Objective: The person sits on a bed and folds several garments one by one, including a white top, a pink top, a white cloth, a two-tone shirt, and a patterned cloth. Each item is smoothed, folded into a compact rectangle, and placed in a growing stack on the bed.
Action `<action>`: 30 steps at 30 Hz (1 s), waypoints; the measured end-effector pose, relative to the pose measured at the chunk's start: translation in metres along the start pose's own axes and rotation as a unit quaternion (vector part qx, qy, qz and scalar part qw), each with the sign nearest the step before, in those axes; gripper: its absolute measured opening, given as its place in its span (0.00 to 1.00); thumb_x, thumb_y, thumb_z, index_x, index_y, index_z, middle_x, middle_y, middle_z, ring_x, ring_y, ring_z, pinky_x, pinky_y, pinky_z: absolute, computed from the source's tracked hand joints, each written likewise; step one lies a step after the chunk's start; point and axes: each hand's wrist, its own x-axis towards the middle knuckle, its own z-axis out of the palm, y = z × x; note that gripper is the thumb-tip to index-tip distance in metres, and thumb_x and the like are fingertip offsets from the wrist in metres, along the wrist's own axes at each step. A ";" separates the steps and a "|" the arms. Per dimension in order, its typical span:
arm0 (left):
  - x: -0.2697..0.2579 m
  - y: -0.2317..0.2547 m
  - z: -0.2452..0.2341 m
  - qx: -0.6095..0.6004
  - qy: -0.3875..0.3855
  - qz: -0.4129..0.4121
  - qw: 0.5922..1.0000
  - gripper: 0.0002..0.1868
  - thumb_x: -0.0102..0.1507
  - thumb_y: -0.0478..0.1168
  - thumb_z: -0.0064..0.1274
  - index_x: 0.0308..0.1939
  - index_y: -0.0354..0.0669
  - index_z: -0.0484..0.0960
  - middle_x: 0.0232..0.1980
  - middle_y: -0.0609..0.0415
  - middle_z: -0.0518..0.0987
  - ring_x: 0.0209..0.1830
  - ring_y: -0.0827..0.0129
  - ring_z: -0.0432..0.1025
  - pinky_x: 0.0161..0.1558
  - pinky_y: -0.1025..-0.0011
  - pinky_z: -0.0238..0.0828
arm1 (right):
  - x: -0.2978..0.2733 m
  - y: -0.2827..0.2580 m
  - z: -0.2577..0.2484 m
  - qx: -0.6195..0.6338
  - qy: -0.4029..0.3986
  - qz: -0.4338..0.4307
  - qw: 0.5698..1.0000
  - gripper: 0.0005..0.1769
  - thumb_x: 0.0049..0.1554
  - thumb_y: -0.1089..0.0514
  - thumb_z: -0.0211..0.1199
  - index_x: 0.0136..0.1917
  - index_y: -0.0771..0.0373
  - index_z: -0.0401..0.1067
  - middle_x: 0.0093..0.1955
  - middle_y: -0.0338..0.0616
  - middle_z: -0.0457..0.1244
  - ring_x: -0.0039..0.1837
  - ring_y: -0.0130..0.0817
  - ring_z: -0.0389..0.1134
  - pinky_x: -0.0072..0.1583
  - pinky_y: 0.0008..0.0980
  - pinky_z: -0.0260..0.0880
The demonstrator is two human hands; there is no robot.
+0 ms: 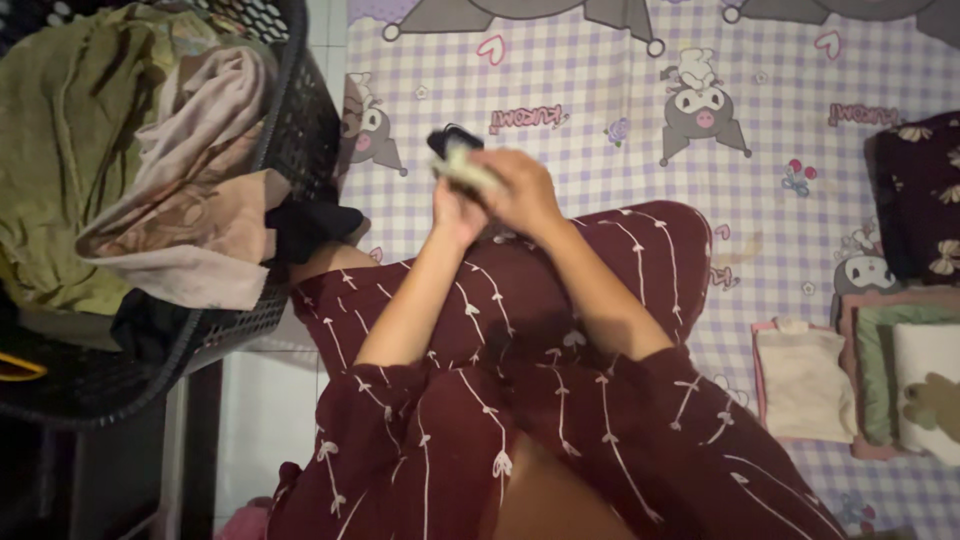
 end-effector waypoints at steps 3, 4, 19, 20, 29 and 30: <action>0.012 -0.016 0.017 -0.118 -0.152 -0.014 0.981 0.28 0.66 0.58 0.35 0.55 0.41 0.76 0.54 0.42 0.79 0.54 0.49 0.75 0.59 0.49 0.74 | -0.024 -0.046 -0.046 -0.105 -0.062 -0.084 0.989 0.20 0.48 0.63 0.70 0.55 0.56 0.78 0.50 0.39 0.68 0.54 0.42 0.68 0.55 0.42 0.67; 0.015 -0.028 0.028 -0.134 -0.184 0.012 0.974 0.27 0.71 0.57 0.35 0.59 0.40 0.76 0.56 0.44 0.80 0.55 0.51 0.76 0.60 0.52 0.75 | -0.033 -0.056 -0.061 -0.116 -0.081 -0.084 0.986 0.17 0.48 0.63 0.70 0.53 0.56 0.78 0.48 0.37 0.68 0.53 0.42 0.66 0.55 0.43 0.65; -0.059 -0.227 0.247 -0.072 -0.293 -0.190 0.934 0.31 0.72 0.60 0.39 0.68 0.42 0.74 0.67 0.50 0.77 0.68 0.54 0.71 0.74 0.53 0.64 | -0.241 0.019 -0.197 0.599 0.499 0.218 0.587 0.40 0.64 0.50 0.54 0.83 0.61 0.43 0.71 0.61 0.58 0.65 0.46 0.66 0.66 0.43 0.66; -0.066 -0.244 0.253 -0.063 -0.295 -0.217 0.929 0.31 0.71 0.61 0.39 0.67 0.43 0.74 0.67 0.50 0.76 0.68 0.54 0.70 0.74 0.52 0.63 | -0.253 0.020 -0.205 0.574 0.521 0.220 0.593 0.40 0.63 0.57 0.55 0.83 0.62 0.43 0.73 0.60 0.57 0.68 0.45 0.65 0.68 0.43 0.65; -0.061 -0.333 0.252 -0.017 -0.248 -0.316 0.916 0.38 0.65 0.70 0.40 0.67 0.45 0.75 0.67 0.50 0.76 0.68 0.53 0.70 0.72 0.52 0.63 | -0.330 0.020 -0.271 0.331 0.608 0.279 0.665 0.50 0.55 0.76 0.59 0.83 0.59 0.39 0.71 0.57 0.59 0.68 0.42 0.66 0.67 0.39 0.70; -0.054 -0.339 0.252 -0.009 -0.222 -0.316 0.922 0.38 0.66 0.69 0.41 0.67 0.46 0.75 0.67 0.50 0.76 0.68 0.52 0.69 0.73 0.52 0.63 | -0.334 0.026 -0.274 0.320 0.612 0.278 0.668 0.50 0.55 0.76 0.59 0.82 0.60 0.39 0.72 0.57 0.59 0.68 0.42 0.66 0.67 0.38 0.70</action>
